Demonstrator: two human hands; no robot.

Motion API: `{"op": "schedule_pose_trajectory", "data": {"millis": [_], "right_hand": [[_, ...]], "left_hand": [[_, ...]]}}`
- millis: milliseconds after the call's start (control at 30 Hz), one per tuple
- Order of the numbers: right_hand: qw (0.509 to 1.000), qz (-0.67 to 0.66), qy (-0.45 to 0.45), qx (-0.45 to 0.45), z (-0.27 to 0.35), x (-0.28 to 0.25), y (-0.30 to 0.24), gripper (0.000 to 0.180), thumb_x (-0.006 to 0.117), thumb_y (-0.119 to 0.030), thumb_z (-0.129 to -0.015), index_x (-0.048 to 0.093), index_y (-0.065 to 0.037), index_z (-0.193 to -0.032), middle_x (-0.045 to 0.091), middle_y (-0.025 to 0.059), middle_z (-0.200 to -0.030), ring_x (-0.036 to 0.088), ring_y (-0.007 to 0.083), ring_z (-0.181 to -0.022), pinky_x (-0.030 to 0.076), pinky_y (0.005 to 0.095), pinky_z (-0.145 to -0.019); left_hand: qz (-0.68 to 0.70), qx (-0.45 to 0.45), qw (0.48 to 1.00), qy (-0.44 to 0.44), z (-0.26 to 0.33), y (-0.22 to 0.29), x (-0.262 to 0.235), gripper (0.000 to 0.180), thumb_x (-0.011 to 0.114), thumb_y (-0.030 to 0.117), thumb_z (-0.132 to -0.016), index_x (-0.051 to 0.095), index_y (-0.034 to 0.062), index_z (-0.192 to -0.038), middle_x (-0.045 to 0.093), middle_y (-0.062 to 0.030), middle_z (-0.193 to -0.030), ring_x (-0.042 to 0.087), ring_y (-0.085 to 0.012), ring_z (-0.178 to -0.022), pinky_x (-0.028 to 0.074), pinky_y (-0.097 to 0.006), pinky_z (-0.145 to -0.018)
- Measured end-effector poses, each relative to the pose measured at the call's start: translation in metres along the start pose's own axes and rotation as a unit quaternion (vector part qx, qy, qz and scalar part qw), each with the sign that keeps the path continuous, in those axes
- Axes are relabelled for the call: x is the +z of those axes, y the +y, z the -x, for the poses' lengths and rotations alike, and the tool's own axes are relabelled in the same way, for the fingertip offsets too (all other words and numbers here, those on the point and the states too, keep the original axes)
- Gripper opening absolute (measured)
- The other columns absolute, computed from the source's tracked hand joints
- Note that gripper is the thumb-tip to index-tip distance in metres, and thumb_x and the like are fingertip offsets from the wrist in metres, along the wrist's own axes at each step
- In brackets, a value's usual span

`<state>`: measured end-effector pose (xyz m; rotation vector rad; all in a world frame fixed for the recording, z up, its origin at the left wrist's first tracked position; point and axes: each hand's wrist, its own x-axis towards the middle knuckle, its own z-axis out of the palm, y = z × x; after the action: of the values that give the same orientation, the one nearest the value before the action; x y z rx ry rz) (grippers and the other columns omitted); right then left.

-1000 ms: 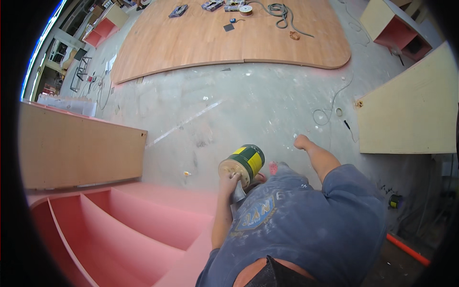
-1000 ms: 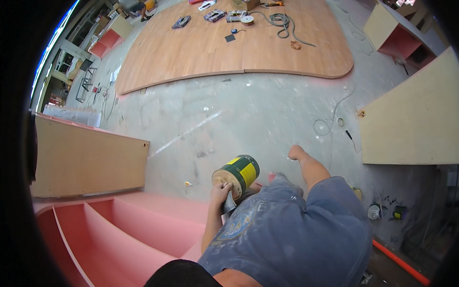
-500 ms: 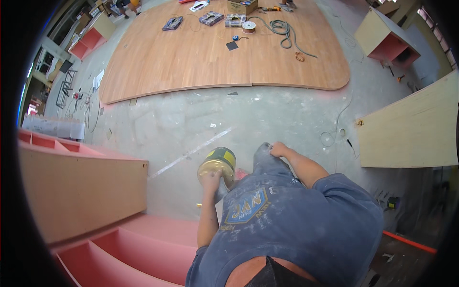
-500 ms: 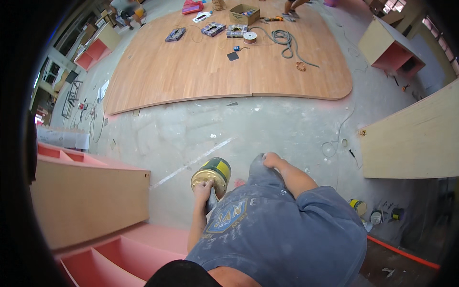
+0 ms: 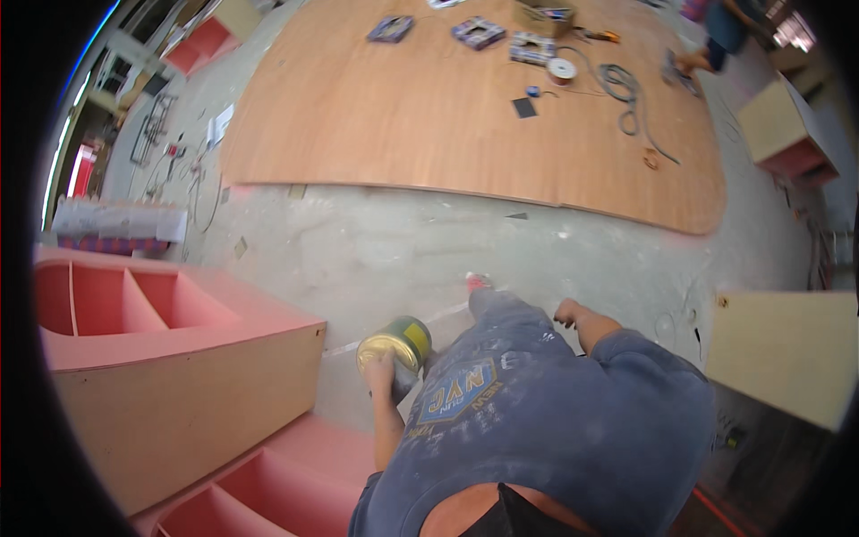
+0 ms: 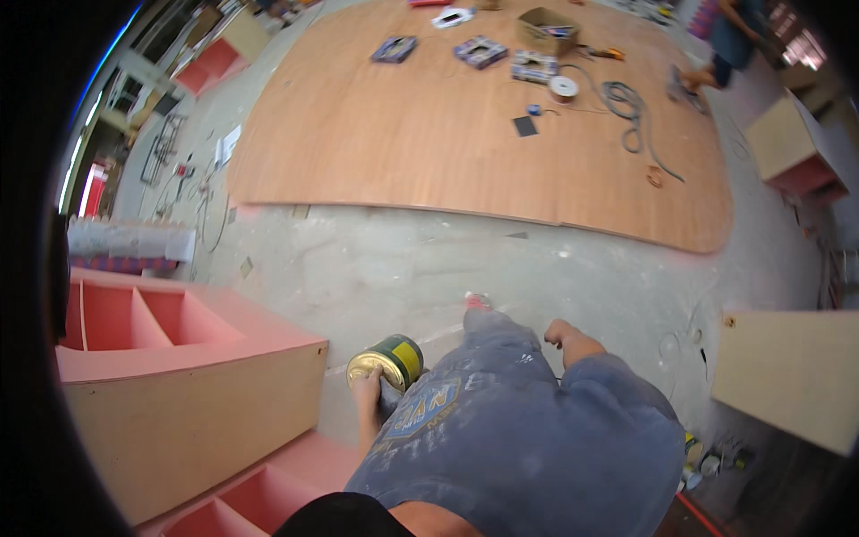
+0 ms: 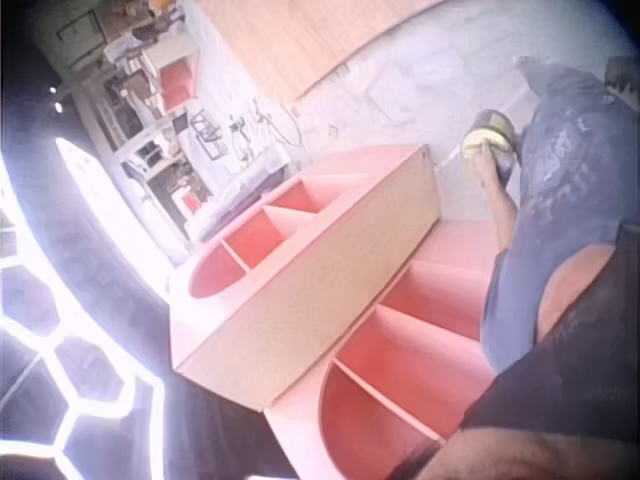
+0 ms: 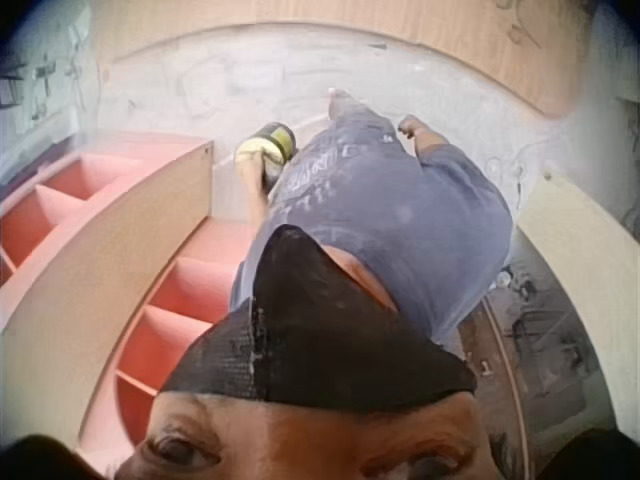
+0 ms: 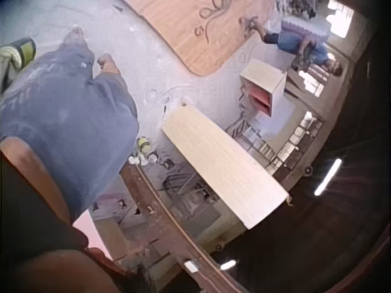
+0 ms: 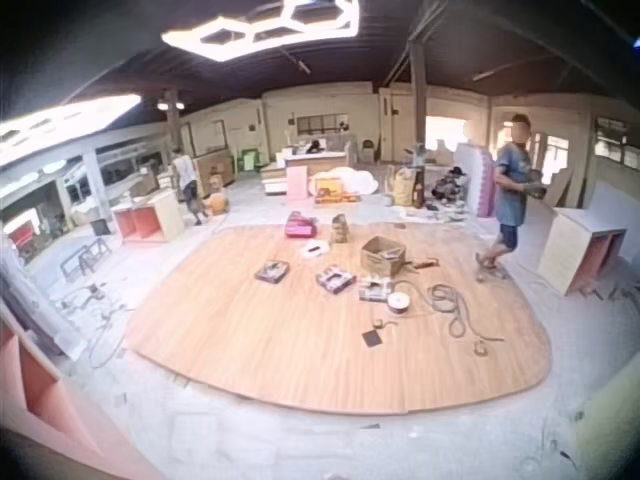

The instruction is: The recorder moves a large white panel and then picks up and carries paint cans across a furniture workshop.

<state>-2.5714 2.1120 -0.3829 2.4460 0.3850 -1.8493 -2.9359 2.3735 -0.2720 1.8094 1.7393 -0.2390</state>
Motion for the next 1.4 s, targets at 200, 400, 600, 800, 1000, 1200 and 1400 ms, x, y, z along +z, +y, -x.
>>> {"op": "schedule_pose_trajectory", "data": {"millis": [200, 400, 600, 800, 1000, 1200, 1400], "right_hand": [[0.93, 0.257, 0.125, -0.23, -0.043, -0.122, -0.234, 0.026, 0.051, -0.02, -0.06, 0.058, 0.0, -0.075, 0.057, 0.0189, -0.076, 0.057, 0.0277, -0.067, 0.044, 0.0388, -0.061], [0.883, 0.076, 0.27, -0.377, -0.069, -0.191, -0.423, 0.029, 0.052, -0.02, -0.061, 0.059, -0.001, -0.082, 0.055, 0.0208, -0.085, 0.054, 0.0318, -0.08, 0.043, 0.0365, -0.07], [0.967, 0.097, 0.1, -0.212, -0.077, -0.173, -0.511, 0.026, 0.053, -0.022, -0.066, 0.06, -0.003, -0.083, 0.058, 0.0161, -0.077, 0.057, 0.0244, -0.072, 0.046, 0.0351, -0.057], [0.98, -0.085, 0.1, -0.149, -0.09, -0.181, -0.543, 0.019, 0.049, -0.016, -0.07, 0.058, -0.002, -0.077, 0.054, 0.0093, -0.064, 0.051, 0.019, -0.053, 0.043, 0.0305, -0.044], [0.997, -0.055, 0.036, -0.047, -0.126, -0.206, -0.599, 0.02, 0.046, -0.013, -0.074, 0.057, 0.001, -0.081, 0.055, 0.012, -0.075, 0.053, 0.0216, -0.061, 0.045, 0.0348, -0.048], [0.994, 0.08, -0.023, -0.066, -0.152, -0.262, -0.735, 0.019, 0.045, -0.012, -0.075, 0.057, 0.001, -0.08, 0.057, 0.0125, -0.077, 0.055, 0.0204, -0.062, 0.046, 0.0348, -0.049], [0.93, 0.203, 0.074, -0.298, -0.182, -0.371, -0.992, 0.019, 0.049, -0.019, -0.069, 0.055, -0.001, -0.07, 0.055, 0.0099, -0.056, 0.05, 0.0166, -0.042, 0.04, 0.0276, -0.039]], "left_hand": [[0.031, -0.074, 0.993, 0.09, -0.062, 0.022, -0.078, 0.046, 0.046, 0.041, -0.072, 0.059, -0.0033, -0.074, 0.056, -0.0228, -0.073, 0.054, -0.0359, -0.075, 0.04, -0.039, -0.071], [0.085, -0.022, 0.984, 0.153, -0.192, 0.03, -0.108, 0.047, 0.046, 0.04, -0.072, 0.058, -0.0048, -0.076, 0.055, -0.0233, -0.076, 0.053, -0.0359, -0.074, 0.039, -0.041, -0.069], [0.142, -0.034, 0.978, 0.15, -0.31, 0.017, -0.163, 0.041, 0.055, 0.037, -0.067, 0.057, -0.0039, -0.067, 0.057, -0.0197, -0.069, 0.056, -0.0286, -0.069, 0.042, -0.036, -0.065], [-0.026, 0.015, 0.995, -0.093, -0.439, 0.045, -0.236, 0.039, 0.052, 0.039, -0.066, 0.061, 0.0025, -0.079, 0.057, -0.0173, -0.085, 0.054, -0.0294, -0.08, 0.041, -0.035, -0.072], [-0.076, 0.054, 0.974, -0.205, -0.562, 0.022, -0.218, 0.039, 0.05, 0.038, -0.07, 0.06, 0.0041, -0.086, 0.056, -0.0163, -0.092, 0.052, -0.028, -0.088, 0.038, -0.034, -0.08], [-0.054, -0.004, 0.984, -0.17, -0.603, 0.006, -0.257, 0.04, 0.045, 0.038, -0.072, 0.058, 0.0041, -0.09, 0.055, -0.0156, -0.095, 0.051, -0.0271, -0.091, 0.037, -0.034, -0.082], [0.014, -0.118, 0.984, -0.133, -0.663, 0.09, -0.415, 0.038, 0.047, 0.033, -0.069, 0.059, 0.0013, -0.085, 0.056, -0.0174, -0.09, 0.053, -0.0295, -0.086, 0.04, -0.035, -0.075]]}}
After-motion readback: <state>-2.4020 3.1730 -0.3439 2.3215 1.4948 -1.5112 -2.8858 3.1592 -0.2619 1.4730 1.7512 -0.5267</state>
